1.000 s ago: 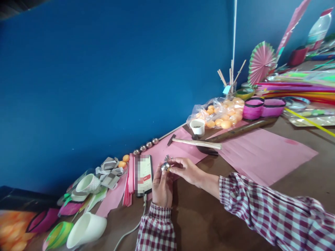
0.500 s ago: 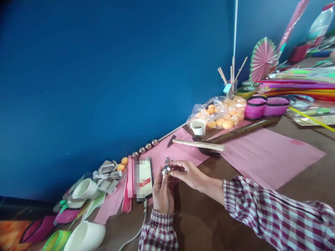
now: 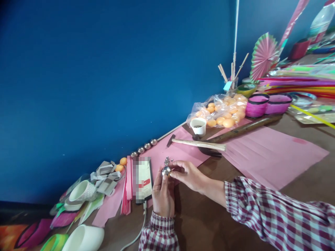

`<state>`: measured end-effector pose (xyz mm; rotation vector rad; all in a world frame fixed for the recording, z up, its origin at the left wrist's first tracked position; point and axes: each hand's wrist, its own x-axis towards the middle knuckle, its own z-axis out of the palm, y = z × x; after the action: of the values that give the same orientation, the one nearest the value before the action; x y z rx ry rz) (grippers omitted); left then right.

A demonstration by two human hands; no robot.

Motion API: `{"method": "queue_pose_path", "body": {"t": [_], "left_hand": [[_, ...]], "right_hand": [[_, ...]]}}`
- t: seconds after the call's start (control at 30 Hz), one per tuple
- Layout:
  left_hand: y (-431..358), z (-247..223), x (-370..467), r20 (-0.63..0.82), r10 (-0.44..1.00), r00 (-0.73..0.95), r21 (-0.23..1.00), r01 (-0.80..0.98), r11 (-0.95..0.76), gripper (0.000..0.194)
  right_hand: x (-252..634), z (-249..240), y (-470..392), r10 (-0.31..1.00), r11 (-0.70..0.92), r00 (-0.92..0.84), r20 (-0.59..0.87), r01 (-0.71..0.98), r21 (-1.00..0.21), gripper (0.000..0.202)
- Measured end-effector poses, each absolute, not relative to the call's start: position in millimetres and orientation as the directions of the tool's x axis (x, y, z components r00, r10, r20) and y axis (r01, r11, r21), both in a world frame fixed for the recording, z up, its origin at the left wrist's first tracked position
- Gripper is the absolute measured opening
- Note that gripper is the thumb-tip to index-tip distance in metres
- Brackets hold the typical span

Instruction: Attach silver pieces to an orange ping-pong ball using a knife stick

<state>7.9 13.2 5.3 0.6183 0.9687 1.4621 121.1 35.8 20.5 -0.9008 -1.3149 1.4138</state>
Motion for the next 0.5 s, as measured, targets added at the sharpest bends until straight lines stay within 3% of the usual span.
{"method": "queue_pose_path", "body": {"t": [0.37,0.5], "left_hand": [[13.2,-1.4,7.4,-0.114,0.977,-0.178,0.869,-0.494,0.011,0.043],[14.4,-1.2,6.5,-0.113,0.985,-0.131,0.824,-0.567,0.019,0.045]], "right_hand": [[116.8,21.4,36.1,0.965,0.100,-0.226,0.137,-0.169,-0.981,0.028],[115.7,14.9,38.3,0.962,0.172,-0.193,0.191,-0.113,-0.979,0.027]]}}
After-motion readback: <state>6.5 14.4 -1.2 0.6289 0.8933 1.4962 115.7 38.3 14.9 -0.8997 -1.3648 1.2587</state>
